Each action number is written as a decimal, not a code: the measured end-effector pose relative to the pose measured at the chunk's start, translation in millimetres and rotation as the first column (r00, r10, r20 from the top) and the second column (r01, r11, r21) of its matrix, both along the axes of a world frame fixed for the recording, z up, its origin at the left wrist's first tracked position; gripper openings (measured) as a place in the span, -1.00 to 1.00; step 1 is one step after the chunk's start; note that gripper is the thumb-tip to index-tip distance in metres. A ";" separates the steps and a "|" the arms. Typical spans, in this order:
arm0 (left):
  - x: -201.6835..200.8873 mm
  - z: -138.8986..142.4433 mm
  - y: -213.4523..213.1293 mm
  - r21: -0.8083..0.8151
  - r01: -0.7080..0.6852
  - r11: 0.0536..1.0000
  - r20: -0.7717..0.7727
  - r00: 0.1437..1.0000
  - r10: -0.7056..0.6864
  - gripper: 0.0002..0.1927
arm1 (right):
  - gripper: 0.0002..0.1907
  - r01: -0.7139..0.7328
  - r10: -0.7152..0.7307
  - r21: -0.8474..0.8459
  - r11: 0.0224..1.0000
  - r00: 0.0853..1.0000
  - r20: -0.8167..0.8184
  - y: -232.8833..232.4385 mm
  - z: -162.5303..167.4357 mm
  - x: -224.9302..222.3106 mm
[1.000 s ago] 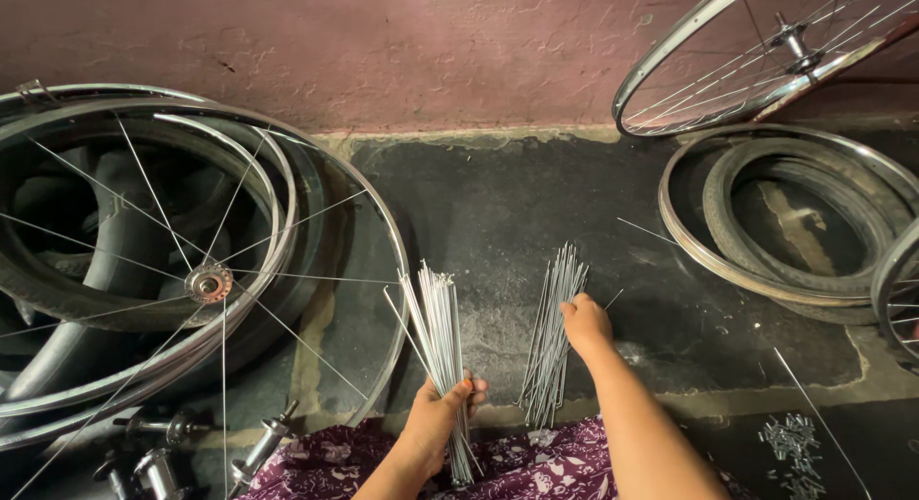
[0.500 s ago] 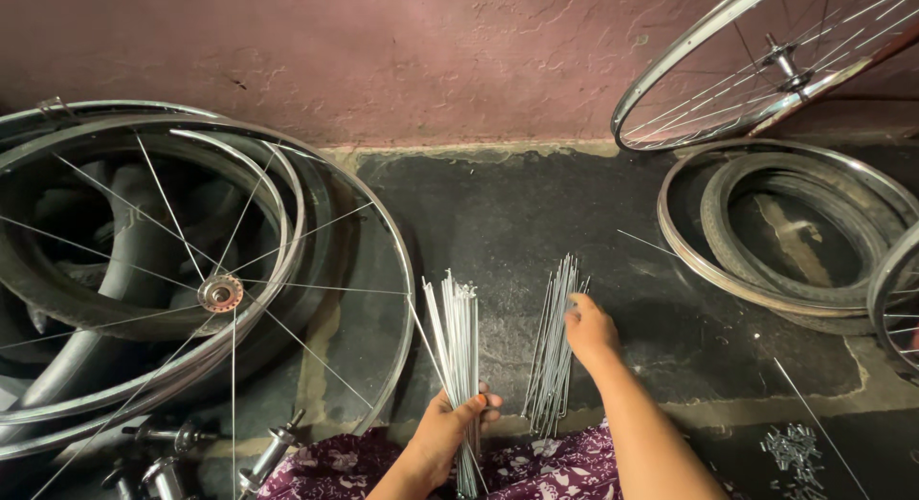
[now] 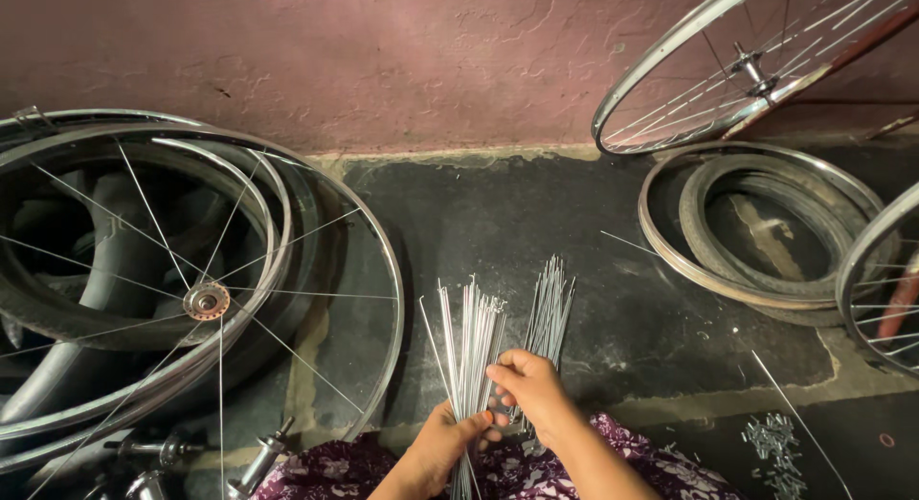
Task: The person holds a bundle of bicycle spokes in one hand and sorts them one at a time, placing each spoke onto a growing pile on the work surface, separating them into groups by the bench.
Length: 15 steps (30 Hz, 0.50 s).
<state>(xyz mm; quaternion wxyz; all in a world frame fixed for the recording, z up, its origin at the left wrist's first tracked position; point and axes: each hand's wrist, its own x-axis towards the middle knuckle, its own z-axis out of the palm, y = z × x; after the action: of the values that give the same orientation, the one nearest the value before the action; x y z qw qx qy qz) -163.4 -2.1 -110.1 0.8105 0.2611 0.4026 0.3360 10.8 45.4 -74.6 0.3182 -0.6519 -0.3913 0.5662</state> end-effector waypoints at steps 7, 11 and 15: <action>2.0 -13.7 11.9 -0.081 -0.133 0.988 0.050 0.989 0.137 -0.77 | -0.84 0.004 -0.004 0.001 1.000 0.999 -0.050 20.1 -9.7 8.1; 1.7 -21.2 18.3 -0.145 -0.202 0.968 0.061 0.975 0.213 -0.77 | -0.83 -0.036 0.036 -0.005 0.999 0.997 -0.066 28.4 -7.5 10.2; 2.4 -25.0 21.9 -0.145 -0.221 0.965 0.075 0.970 0.233 -0.78 | -0.84 -0.102 0.099 -0.034 0.994 0.992 -0.075 33.5 -3.7 11.6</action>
<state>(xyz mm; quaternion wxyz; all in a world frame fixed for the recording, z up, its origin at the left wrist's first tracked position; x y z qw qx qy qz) -160.9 19.9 -135.1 0.8001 0.1420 0.4141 0.4101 22.4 78.8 -78.3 0.2909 -0.6162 -0.4010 0.6123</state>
